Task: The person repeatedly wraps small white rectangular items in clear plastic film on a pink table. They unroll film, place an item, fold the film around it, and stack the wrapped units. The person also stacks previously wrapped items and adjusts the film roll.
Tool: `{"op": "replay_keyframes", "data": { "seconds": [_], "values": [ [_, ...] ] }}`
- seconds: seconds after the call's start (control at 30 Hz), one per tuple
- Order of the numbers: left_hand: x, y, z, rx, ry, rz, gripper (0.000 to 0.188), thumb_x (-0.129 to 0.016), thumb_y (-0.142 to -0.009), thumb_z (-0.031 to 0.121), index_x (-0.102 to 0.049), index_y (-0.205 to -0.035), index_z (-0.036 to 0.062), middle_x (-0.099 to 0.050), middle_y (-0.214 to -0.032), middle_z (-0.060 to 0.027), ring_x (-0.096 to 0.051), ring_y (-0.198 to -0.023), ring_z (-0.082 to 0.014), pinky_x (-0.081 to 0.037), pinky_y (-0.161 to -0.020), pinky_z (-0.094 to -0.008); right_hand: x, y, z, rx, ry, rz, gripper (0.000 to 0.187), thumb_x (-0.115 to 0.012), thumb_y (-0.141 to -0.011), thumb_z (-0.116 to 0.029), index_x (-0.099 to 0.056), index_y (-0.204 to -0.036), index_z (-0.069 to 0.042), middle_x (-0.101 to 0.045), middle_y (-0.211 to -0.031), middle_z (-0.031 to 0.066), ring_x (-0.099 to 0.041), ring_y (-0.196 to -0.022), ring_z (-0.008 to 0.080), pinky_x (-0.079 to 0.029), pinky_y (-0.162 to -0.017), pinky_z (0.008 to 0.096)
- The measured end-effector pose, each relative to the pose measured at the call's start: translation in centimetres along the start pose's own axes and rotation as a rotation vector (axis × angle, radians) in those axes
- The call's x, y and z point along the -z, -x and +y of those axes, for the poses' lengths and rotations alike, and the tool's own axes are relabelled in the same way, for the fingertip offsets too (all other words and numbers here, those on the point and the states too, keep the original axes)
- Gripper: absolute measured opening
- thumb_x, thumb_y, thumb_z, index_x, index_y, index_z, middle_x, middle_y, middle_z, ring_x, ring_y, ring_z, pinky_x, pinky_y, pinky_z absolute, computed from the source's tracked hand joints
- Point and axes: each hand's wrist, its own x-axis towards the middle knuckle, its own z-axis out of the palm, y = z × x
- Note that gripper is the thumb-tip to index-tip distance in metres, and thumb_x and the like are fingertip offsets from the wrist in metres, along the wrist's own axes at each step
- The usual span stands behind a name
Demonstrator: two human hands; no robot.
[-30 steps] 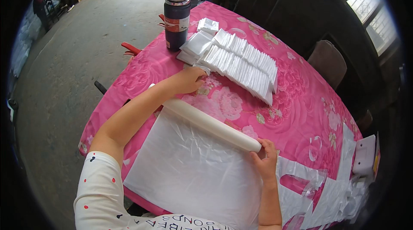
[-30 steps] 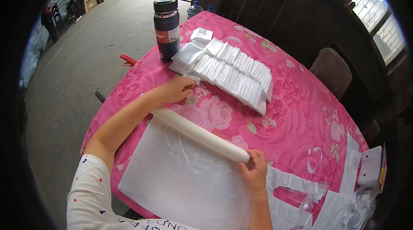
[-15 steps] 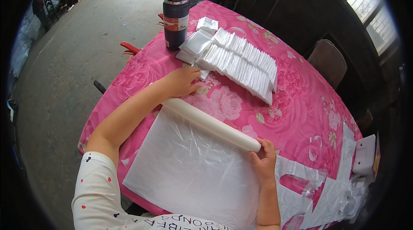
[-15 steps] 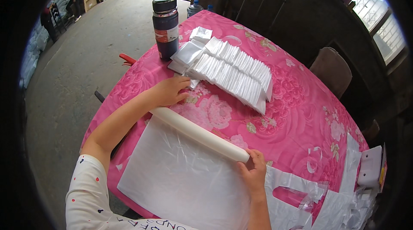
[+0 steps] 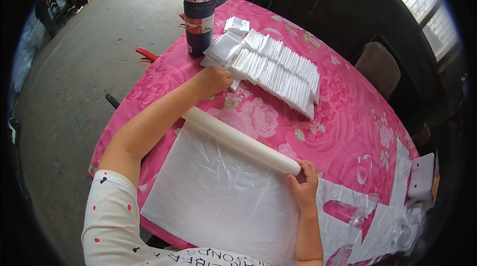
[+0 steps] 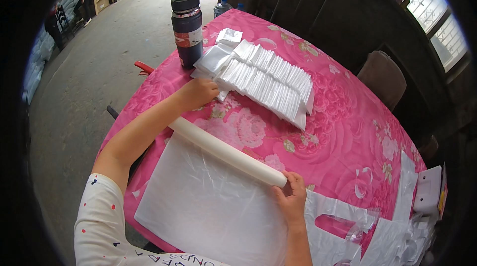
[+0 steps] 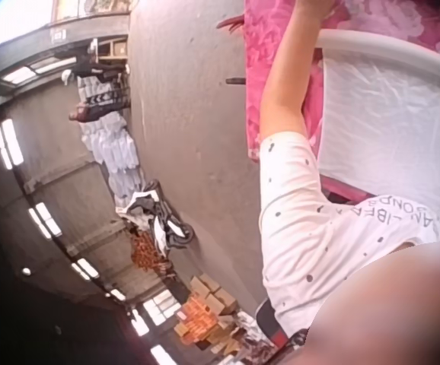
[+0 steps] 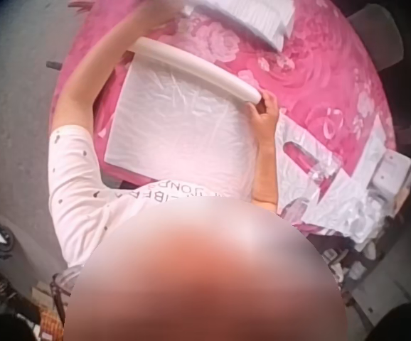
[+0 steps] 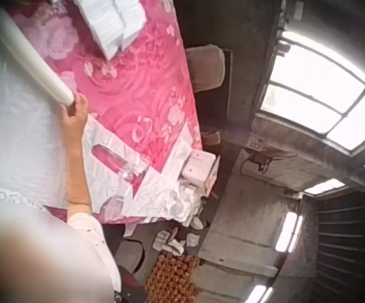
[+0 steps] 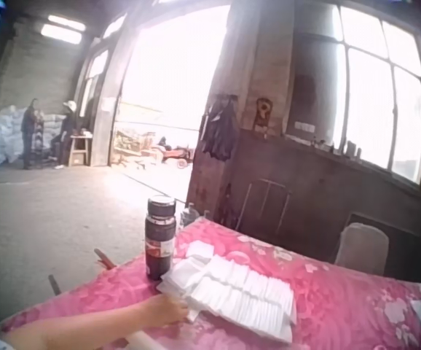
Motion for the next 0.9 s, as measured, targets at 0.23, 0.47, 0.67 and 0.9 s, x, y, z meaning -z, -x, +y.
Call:
{"op": "replay_keyframes", "data": {
  "seconds": [0.23, 0.47, 0.67, 0.9],
  "values": [
    [-0.5, -0.2, 0.3, 0.122, -0.023, -0.011, 0.005, -0.058, -0.07, 0.009, -0.053, -0.071, 0.0092, -0.055, -0.077, -0.0051, -0.058, -0.078, -0.0221, -0.049, -0.066, -0.0316, 0.0, 0.0, -0.1, 0.022, 0.024, -0.007, 0.049, -0.072, -0.067, 0.002, -0.057, -0.113, -0.002, -0.05, -0.107, 0.0067, -0.053, -0.098, 0.0173, -0.045, -0.083, 0.0261],
    [-0.6, -0.9, 0.4, 0.087, -0.064, 0.02, 0.005, -0.057, -0.07, 0.008, -0.053, -0.072, 0.0096, -0.054, -0.076, -0.0042, -0.058, -0.077, -0.0212, -0.049, -0.064, -0.0306, 0.0, 0.1, -0.2, 0.018, 0.018, -0.001, 0.048, -0.072, -0.068, 0.002, -0.057, -0.113, -0.003, -0.049, -0.106, 0.0054, -0.053, -0.097, 0.0159, -0.046, -0.081, 0.0252],
    [-0.6, -1.3, 0.4, 0.137, -0.064, 0.019, 0.005, -0.057, -0.07, 0.008, -0.053, -0.072, 0.0098, -0.053, -0.076, -0.0039, -0.057, -0.077, -0.0203, -0.049, -0.062, -0.0304, 0.0, 0.2, -0.2, 0.006, 0.016, -0.013, 0.047, -0.072, -0.068, 0.002, -0.058, -0.113, -0.003, -0.049, -0.106, 0.005, -0.053, -0.095, 0.0152, -0.046, -0.08, 0.0246],
    [0.3, -0.7, 0.5, 0.037, -0.093, 0.014, 0.006, -0.058, -0.069, 0.01, -0.052, -0.071, 0.0098, -0.054, -0.075, -0.0039, -0.058, -0.076, -0.0205, -0.049, -0.063, -0.0302, 0.0, 0.1, -0.9, 0.008, 0.05, -0.001, 0.049, -0.072, -0.068, 0.002, -0.057, -0.114, -0.003, -0.049, -0.106, 0.005, -0.053, -0.095, 0.0151, -0.047, -0.079, 0.0245]
  ]
}}
